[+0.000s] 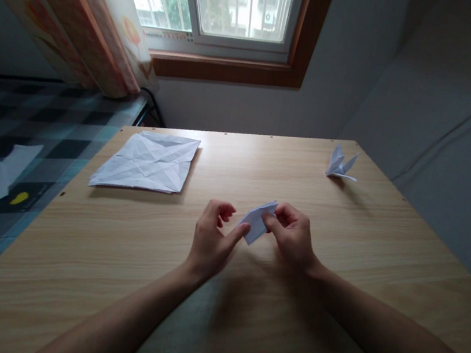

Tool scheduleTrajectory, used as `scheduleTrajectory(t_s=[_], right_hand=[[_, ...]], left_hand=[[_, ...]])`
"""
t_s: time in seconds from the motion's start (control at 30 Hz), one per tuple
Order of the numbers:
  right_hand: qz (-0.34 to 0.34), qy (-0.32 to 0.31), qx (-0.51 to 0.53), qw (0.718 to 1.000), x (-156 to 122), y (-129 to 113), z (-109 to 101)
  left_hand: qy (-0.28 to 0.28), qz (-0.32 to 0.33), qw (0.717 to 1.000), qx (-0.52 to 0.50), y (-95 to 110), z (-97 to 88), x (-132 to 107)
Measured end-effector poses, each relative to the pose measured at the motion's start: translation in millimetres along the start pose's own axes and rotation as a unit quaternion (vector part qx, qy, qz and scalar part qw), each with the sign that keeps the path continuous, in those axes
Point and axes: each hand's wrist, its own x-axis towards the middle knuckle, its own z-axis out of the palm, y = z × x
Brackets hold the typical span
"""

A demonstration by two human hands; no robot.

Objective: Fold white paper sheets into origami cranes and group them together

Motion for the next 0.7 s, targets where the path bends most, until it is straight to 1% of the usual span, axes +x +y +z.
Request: scheduleTrajectory(t_s=[0.03,0.1,0.13,0.17,0.2,0.23,0.3,0.43,0.53,0.6,0.7], right_hand=[[-0.022,0.019,-0.028,0.999,-2,-1,0],[-0.079,0.035,-0.085,0.993,-6,-3,1],[-0.111,0.029,-0.105,0.988,-9,-5,2],[-0.140,0.014,-0.116,0.983,-10,-6,3],[-0.165,-0.008,-0.119,0.979,-12,-7,4],[-0.182,-0.035,-0.113,0.976,-13,-7,5],[-0.196,-0.090,-0.091,0.972,-12,-7,5],[-0.190,-0.165,-0.030,0.967,-6,-5,2],[-0.151,-0.206,0.018,0.967,-4,-3,-1],[-0.118,-0.224,0.036,0.967,-4,-2,-2],[-0.083,-0.232,0.063,0.967,-5,0,-2]], left_hand=[[0.000,0.038,0.999,0.023,1,-0.6,-2],[-0.073,0.084,0.993,0.036,4,-1.8,-4],[-0.114,0.092,0.989,0.031,5,-2.3,-5],[-0.144,0.094,0.985,0.024,6,-2.6,-6],[-0.159,0.090,0.983,0.015,6,-2.7,-6],[-0.163,0.083,0.983,0.005,6,-2.9,-6],[-0.161,0.061,0.985,-0.020,4,-3.0,-5],[-0.172,0.034,0.982,-0.065,-4,-3.2,-5],[-0.185,0.021,0.978,-0.098,-9,-3.4,-6],[-0.204,0.012,0.971,-0.122,-10,-3.4,-6],[-0.227,-0.003,0.964,-0.136,-7,-3.4,-6]])
